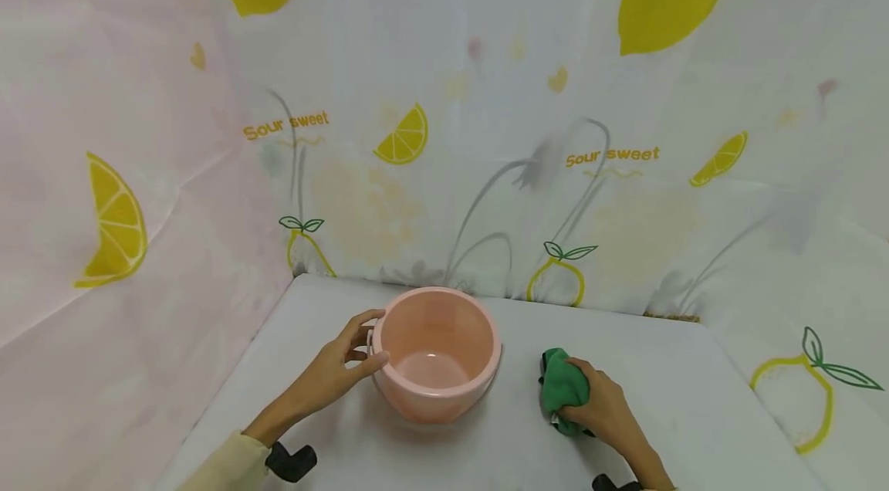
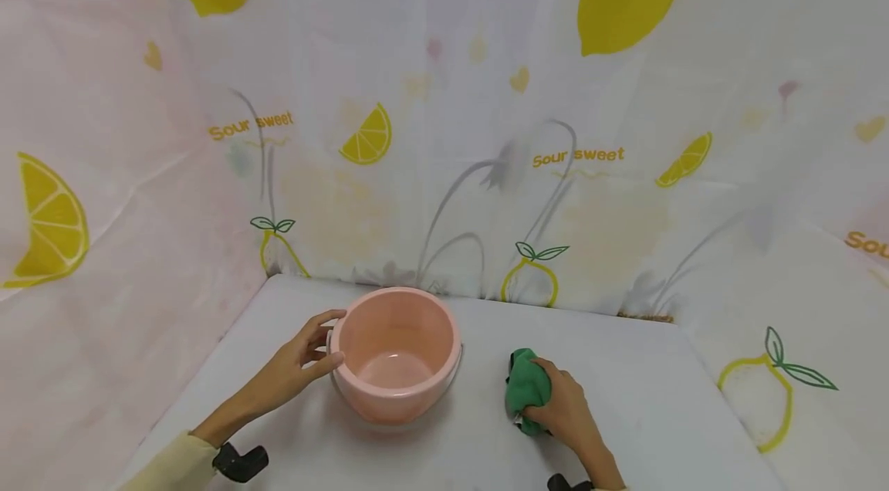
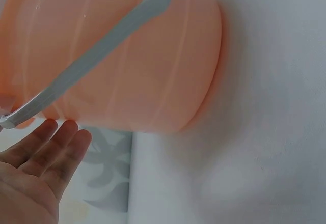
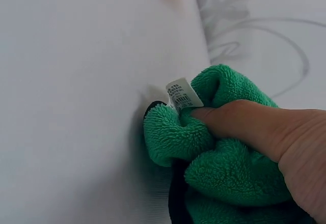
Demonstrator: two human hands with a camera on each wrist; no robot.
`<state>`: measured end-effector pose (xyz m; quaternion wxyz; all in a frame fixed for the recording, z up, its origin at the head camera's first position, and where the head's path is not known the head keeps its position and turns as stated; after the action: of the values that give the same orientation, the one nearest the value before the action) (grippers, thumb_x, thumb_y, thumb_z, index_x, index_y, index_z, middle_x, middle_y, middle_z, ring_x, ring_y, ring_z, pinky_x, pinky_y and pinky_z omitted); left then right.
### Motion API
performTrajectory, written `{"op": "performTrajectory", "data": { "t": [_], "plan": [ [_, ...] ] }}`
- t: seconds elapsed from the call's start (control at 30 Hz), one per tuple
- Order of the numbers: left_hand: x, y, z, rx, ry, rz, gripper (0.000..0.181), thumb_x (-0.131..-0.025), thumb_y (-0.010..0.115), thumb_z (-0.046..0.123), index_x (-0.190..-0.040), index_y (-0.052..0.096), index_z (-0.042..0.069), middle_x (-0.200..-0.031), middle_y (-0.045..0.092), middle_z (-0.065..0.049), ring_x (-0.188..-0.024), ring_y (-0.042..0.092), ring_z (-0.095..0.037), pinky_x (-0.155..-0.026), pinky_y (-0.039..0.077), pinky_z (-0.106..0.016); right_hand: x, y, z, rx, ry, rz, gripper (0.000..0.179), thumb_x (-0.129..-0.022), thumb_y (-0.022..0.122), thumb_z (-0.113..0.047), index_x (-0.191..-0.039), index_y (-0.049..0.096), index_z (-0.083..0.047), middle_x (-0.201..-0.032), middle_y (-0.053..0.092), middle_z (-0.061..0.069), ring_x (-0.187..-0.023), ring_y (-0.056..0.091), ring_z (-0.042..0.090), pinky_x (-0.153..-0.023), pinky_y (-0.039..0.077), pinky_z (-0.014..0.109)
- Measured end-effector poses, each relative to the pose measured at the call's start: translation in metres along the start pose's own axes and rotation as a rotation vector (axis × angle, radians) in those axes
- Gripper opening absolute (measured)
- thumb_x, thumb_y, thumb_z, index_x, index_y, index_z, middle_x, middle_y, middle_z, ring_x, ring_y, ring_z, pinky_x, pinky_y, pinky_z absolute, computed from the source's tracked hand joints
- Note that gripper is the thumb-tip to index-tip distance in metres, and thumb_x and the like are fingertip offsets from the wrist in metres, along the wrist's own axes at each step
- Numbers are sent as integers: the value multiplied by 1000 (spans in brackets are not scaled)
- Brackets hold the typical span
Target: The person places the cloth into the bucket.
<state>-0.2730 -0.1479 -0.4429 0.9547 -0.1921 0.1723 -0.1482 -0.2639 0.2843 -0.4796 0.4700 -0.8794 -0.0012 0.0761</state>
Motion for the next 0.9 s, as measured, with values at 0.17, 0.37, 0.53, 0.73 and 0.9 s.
{"op": "performTrajectory", "data": {
  "t": [0.17, 0.37, 0.53, 0.73, 0.9],
  "plan": [
    [-1, 4, 0, 16, 2, -41, 64, -101, 68, 31, -156, 36, 30, -136, 62, -11, -114, 65, -19, -97, 54, -33, 3, -9, 2, -32, 53, -5, 85, -69, 95, -16, -142, 54, -4, -121, 67, 18, -101, 62, 31, -76, 53, 44],
    [-1, 0, -1, 1, -6, -34, 63, -101, 68, 31, -155, 36, 29, -135, 62, -12, -112, 66, -20, -95, 55, -34, 0, -26, -16, -57, -4, 56, 82, -72, 93, -17, -143, 53, -5, -126, 65, 21, -105, 62, 35, -78, 54, 48],
    [2, -1, -1, -4, -5, -32, 62, -101, 68, 30, -154, 37, 29, -134, 63, -11, -112, 66, -20, -95, 55, -32, 2, -36, -28, -90, 9, 65, 81, -75, 92, -22, -145, 53, -13, -129, 65, 19, -105, 62, 34, -77, 54, 44],
    [0, 2, 3, 4, 1, -51, 62, -102, 67, 30, -155, 36, 29, -136, 62, -14, -113, 66, -22, -95, 55, -33, 3, -47, -41, -106, 2, 76, 81, -76, 93, -25, -146, 53, -19, -129, 64, 19, -107, 61, 34, -77, 53, 43],
    [1, -1, 5, -3, -7, -36, 62, -102, 67, 30, -155, 36, 28, -136, 61, -14, -114, 65, -21, -96, 54, -33, 1, -53, -53, -131, -18, 82, 81, -76, 92, -25, -147, 53, -20, -129, 64, 20, -108, 61, 35, -76, 52, 42]
  ]
}}
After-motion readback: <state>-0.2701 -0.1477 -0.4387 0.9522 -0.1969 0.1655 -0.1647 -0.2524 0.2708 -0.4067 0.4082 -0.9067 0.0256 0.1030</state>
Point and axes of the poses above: each hand's wrist, its own x-axis away from the middle knuckle, its own y-axis out of the palm, z = x × y, the point moved 6 cm from there along -x, towards the middle knuckle
